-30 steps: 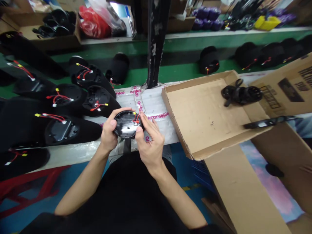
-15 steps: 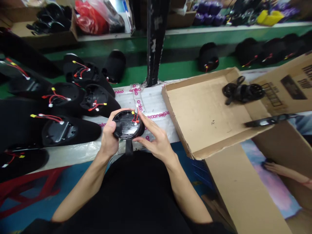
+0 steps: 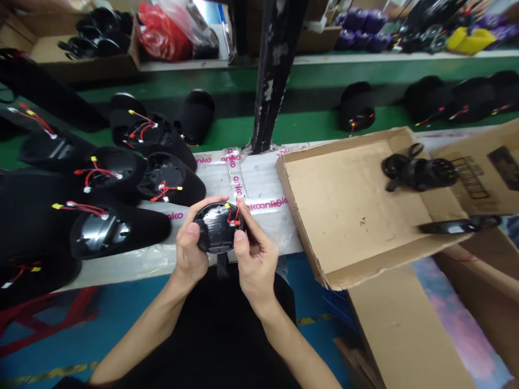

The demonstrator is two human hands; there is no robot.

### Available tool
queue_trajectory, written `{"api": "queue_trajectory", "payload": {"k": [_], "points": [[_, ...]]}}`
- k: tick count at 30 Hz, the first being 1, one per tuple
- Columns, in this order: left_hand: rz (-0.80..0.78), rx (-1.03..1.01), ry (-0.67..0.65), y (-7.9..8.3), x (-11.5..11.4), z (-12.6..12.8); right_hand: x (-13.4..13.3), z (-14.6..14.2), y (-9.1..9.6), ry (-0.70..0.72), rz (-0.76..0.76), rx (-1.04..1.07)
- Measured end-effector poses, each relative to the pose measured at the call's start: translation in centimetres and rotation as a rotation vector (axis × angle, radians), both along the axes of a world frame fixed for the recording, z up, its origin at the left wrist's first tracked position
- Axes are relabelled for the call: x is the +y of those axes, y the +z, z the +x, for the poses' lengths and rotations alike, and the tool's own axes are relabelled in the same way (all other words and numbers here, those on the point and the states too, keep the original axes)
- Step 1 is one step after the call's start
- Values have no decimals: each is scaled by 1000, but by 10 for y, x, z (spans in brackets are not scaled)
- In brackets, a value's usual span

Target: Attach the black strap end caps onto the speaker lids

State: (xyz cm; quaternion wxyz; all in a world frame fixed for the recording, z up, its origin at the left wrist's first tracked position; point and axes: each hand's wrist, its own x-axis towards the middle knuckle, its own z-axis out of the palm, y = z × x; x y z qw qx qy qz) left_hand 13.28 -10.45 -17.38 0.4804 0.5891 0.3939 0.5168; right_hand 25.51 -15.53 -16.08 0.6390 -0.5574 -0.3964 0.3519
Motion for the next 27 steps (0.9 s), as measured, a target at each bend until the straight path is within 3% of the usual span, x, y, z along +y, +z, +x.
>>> {"api": "queue_trajectory", "payload": {"k": [5,8,10,14,17,22,27], "points": [[-15,-74,108,-3,-11,3,-1,-4,-3,-43,40,117],[12,-19,228,0,-21,7,-5,-9,0,-117,50,44],[-8,10,237,4,-22,8,-7,-11,2,-146,32,-45],[-81,-106,21,2,-9,3,-5,-9,6,-104,9,-62],[-51,-136,-141,-2,3,-7,-2,-1,6,-30,-4,-45],[-55,30,-162,11,4,-19,-5,8,0,96,-61,-148],[-36,54,-123,6,0,-15,-5,-1,-13,51,-88,-28]]}}
